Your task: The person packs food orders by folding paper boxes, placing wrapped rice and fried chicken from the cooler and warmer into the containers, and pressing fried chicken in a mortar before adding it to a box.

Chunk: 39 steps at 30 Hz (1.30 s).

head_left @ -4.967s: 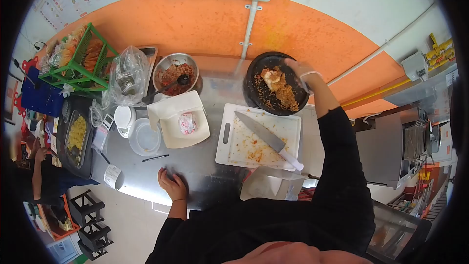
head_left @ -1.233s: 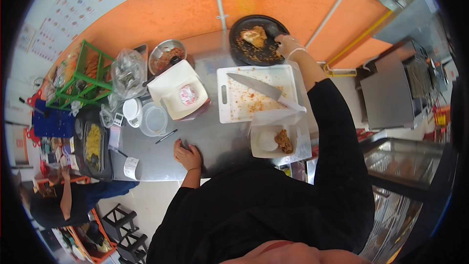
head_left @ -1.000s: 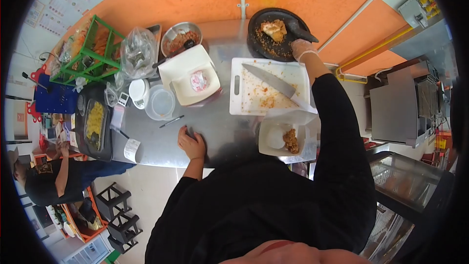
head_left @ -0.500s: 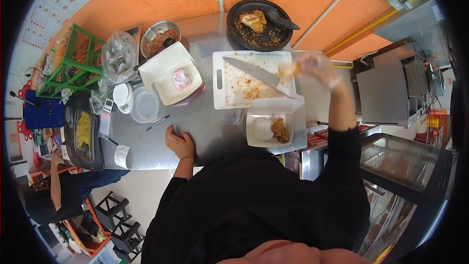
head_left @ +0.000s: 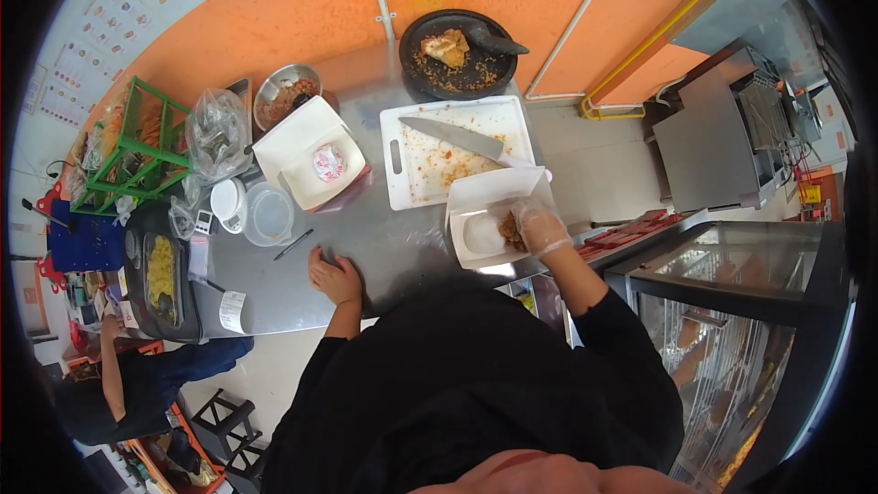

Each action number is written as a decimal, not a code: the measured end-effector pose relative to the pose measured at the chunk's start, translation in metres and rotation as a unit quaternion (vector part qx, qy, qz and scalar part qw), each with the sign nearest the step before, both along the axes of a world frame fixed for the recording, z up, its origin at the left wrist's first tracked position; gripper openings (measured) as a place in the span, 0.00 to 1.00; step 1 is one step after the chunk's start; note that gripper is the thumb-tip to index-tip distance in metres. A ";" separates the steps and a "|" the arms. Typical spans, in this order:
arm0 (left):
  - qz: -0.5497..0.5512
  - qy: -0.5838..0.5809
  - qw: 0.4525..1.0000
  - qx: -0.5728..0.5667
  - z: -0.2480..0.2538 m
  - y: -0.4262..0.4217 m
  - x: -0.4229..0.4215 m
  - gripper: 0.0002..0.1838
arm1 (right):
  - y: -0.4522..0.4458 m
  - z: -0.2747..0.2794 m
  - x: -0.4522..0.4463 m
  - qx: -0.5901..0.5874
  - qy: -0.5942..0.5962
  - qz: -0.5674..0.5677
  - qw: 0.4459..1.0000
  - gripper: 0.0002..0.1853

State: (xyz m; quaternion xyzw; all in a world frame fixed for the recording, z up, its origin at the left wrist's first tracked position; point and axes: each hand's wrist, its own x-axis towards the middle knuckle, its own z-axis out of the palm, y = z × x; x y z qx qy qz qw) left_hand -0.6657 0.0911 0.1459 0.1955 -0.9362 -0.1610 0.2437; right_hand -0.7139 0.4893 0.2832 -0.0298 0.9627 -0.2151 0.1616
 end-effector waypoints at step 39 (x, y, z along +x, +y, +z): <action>0.035 -0.004 0.999 0.035 0.008 0.004 -0.002 0.25 | -0.062 -0.007 -0.386 0.338 0.145 0.300 0.880 0.49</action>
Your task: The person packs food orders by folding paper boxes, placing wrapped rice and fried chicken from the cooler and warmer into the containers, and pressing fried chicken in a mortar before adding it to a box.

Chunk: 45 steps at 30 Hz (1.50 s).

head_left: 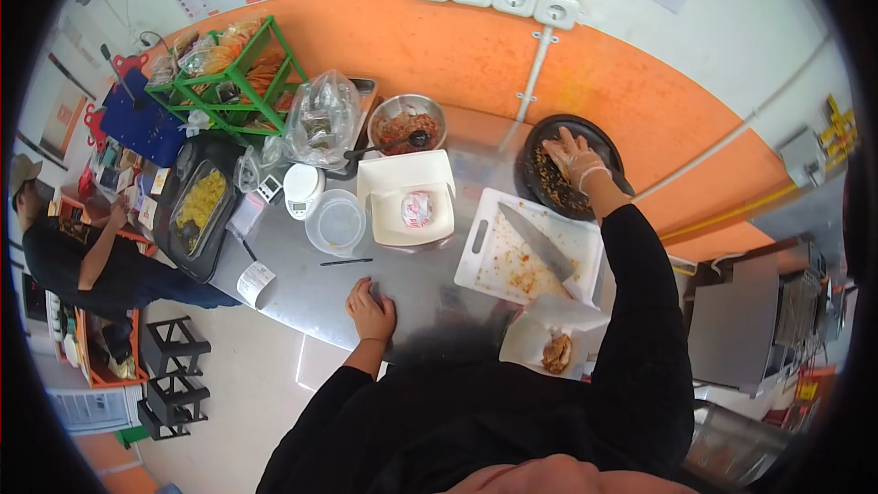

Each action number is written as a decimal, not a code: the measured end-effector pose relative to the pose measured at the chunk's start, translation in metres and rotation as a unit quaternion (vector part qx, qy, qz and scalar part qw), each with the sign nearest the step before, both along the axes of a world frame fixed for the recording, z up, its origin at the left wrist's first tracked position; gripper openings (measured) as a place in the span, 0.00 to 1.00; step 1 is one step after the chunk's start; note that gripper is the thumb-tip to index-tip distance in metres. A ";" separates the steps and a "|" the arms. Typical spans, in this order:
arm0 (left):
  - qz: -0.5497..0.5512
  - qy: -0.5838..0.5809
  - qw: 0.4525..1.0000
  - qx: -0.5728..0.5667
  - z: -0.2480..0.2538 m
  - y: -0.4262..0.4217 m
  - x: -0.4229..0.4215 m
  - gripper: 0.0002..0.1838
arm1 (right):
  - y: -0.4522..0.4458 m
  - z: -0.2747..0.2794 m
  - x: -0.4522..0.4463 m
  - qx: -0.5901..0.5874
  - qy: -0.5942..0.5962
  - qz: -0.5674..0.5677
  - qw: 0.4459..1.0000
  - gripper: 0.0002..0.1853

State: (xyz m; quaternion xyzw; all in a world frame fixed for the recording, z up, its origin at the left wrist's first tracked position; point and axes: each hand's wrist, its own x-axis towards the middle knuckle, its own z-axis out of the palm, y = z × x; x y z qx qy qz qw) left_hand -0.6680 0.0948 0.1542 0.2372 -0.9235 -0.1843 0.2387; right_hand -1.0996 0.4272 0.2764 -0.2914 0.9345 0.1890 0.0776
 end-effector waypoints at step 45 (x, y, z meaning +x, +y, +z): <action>-0.295 0.035 0.952 0.079 0.077 -0.031 -0.182 0.31 | -0.134 0.065 0.170 -0.721 -0.592 -0.262 0.246 0.35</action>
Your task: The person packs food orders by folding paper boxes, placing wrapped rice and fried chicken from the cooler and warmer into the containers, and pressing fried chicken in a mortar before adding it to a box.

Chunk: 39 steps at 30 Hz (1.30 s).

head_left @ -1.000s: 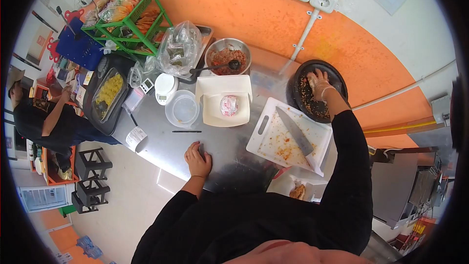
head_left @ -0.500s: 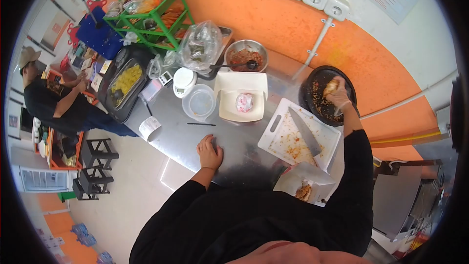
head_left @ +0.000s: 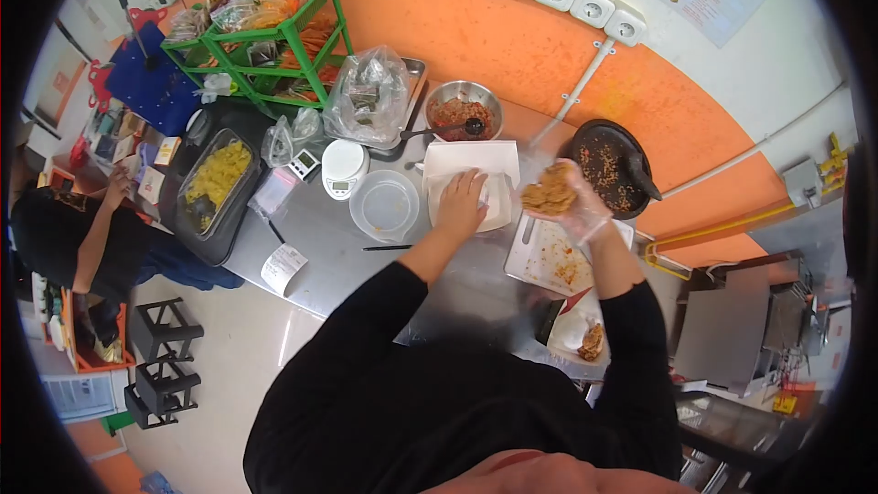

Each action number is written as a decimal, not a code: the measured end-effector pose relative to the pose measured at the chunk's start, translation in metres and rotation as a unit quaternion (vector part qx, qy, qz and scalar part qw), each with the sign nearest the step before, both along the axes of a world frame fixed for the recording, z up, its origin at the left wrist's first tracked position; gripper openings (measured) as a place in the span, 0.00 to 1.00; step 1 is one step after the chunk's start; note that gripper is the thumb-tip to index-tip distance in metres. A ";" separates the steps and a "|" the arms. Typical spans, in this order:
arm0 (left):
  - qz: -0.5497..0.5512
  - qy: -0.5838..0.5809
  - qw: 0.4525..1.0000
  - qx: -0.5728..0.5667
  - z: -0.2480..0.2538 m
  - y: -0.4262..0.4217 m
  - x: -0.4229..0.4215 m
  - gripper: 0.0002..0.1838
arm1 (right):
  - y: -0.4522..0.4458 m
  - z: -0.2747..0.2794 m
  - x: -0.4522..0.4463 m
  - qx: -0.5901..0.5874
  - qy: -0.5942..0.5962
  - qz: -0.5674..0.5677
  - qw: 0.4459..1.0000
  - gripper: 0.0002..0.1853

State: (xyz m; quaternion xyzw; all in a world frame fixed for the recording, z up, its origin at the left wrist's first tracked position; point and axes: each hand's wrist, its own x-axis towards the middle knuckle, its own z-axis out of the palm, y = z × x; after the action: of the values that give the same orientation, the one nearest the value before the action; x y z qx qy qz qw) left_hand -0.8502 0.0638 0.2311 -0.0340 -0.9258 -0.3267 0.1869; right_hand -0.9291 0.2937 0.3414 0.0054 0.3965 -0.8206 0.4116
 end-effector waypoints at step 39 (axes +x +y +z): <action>-0.132 -0.108 0.985 -0.042 -0.060 -0.045 0.054 0.37 | -0.136 -0.163 0.098 0.667 0.605 0.098 0.424 0.27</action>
State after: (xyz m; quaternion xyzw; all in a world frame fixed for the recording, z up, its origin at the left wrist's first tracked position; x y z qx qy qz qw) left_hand -0.7959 0.0188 0.1716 -0.1280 -0.9408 -0.3113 0.0400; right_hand -0.8315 0.1578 0.1788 -0.2583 0.9649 -0.0462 0.0111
